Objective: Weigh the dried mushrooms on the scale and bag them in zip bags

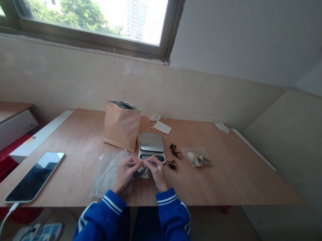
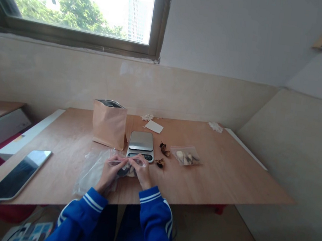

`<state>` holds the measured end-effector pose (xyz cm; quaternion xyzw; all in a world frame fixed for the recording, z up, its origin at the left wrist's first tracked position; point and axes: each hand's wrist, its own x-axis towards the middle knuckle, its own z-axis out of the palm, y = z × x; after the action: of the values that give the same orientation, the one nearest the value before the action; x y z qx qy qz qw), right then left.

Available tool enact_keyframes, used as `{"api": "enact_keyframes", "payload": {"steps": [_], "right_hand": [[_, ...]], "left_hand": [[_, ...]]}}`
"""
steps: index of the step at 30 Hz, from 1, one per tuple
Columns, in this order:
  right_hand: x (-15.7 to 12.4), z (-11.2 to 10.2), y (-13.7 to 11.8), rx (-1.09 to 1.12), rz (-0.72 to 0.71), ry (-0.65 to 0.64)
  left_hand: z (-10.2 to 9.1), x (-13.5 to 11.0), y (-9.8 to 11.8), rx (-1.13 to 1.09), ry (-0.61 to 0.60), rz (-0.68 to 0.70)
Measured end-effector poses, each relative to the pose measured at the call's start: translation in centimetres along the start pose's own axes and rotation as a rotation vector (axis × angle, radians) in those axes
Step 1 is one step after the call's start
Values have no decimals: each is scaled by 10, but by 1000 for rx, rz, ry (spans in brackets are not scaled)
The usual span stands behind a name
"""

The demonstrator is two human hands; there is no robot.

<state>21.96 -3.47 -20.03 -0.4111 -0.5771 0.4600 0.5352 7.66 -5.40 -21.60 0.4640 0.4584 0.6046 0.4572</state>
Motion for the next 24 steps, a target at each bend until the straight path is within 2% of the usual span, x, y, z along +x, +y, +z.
{"api": "enact_keyframes", "payload": {"steps": [4, 7, 11, 13, 14, 19, 22, 24], "right_hand": [[2, 2, -5, -24, -6, 47], [-1, -1, -7, -40, 0, 45], [-7, -22, -18, -125, 21, -27], [-7, -47, -31, -160, 13, -31], [-5, -63, -39, -169, 17, 6], [14, -167, -75, -140, 125, 256], [26, -219, -76, -143, 188, 334], [32, -242, -65, -167, 245, 327]], "left_hand": [[2, 2, 6, -7, -9, 4], [2, 1, 8, -84, 32, -91], [1, -1, 3, -146, 7, -165], [0, 0, 1, -146, -21, -165], [-1, 1, 0, -134, -18, -160], [-4, 6, -3, -58, 29, -119], [-3, 6, 0, -43, 34, -131], [-3, 5, 2, -30, 52, -133]]}}
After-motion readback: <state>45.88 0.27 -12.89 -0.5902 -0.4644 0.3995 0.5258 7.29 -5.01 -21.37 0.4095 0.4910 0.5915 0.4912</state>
